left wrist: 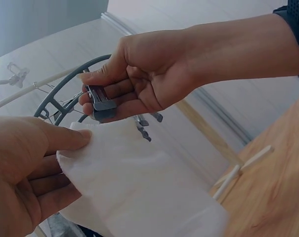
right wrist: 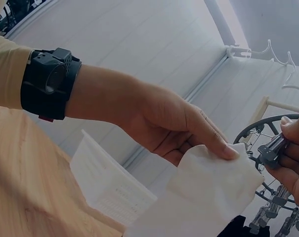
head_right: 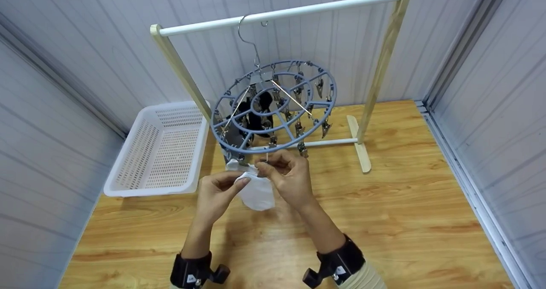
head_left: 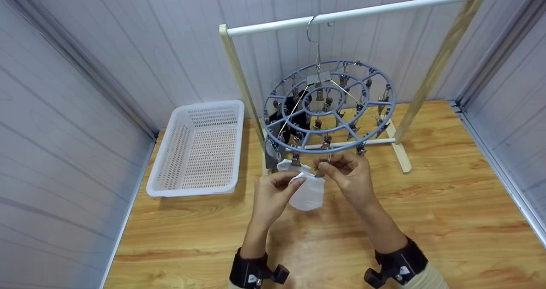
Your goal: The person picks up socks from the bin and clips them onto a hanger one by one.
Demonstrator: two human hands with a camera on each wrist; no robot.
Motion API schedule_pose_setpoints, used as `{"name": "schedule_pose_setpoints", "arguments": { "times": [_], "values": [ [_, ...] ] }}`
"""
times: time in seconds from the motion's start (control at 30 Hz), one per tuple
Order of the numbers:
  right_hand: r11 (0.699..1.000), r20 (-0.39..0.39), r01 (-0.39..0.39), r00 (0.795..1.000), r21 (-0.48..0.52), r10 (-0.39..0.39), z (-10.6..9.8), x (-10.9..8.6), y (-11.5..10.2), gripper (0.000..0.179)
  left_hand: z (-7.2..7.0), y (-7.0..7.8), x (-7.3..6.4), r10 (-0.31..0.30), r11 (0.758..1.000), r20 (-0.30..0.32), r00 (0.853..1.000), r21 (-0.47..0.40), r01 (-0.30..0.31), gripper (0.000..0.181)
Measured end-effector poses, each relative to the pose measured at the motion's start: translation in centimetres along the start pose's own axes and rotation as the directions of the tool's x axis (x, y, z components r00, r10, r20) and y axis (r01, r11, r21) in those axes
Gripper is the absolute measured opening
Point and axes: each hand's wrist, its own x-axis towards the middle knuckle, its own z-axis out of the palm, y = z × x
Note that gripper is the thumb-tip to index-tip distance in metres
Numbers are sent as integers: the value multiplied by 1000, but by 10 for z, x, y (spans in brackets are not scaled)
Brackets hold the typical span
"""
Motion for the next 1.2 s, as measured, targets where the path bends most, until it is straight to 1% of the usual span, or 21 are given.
{"name": "schedule_pose_setpoints", "arguments": {
  "times": [0.13, 0.47, 0.7, 0.93, 1.2],
  "values": [
    [1000, -5, -2, 1000, 3, 2, -1, 0, 1, 15, 2, -1, 0, 11, 1000, -11, 1000, -5, -12, 12],
    [999, -9, 7, 1000, -34, -7, 2, -1, 2, 12, 6, 1, -1, 60, 998, -36, 998, -9, -60, 12],
    [1000, 4, 10, 1000, -7, -10, 3, -1, 3, 12, 8, 2, -2, 71, 997, -40, 997, -36, -72, 12],
    [1000, 5, 2, 1000, -13, -2, 4, -2, 3, 14, 8, 3, -2, 90, 994, -50, 995, -52, -93, 14],
    [1000, 11, 3, 1000, 6, -3, 5, -2, 4, 14, 7, 7, -3, 111, 991, -56, 992, -66, -114, 14]
  ]
}}
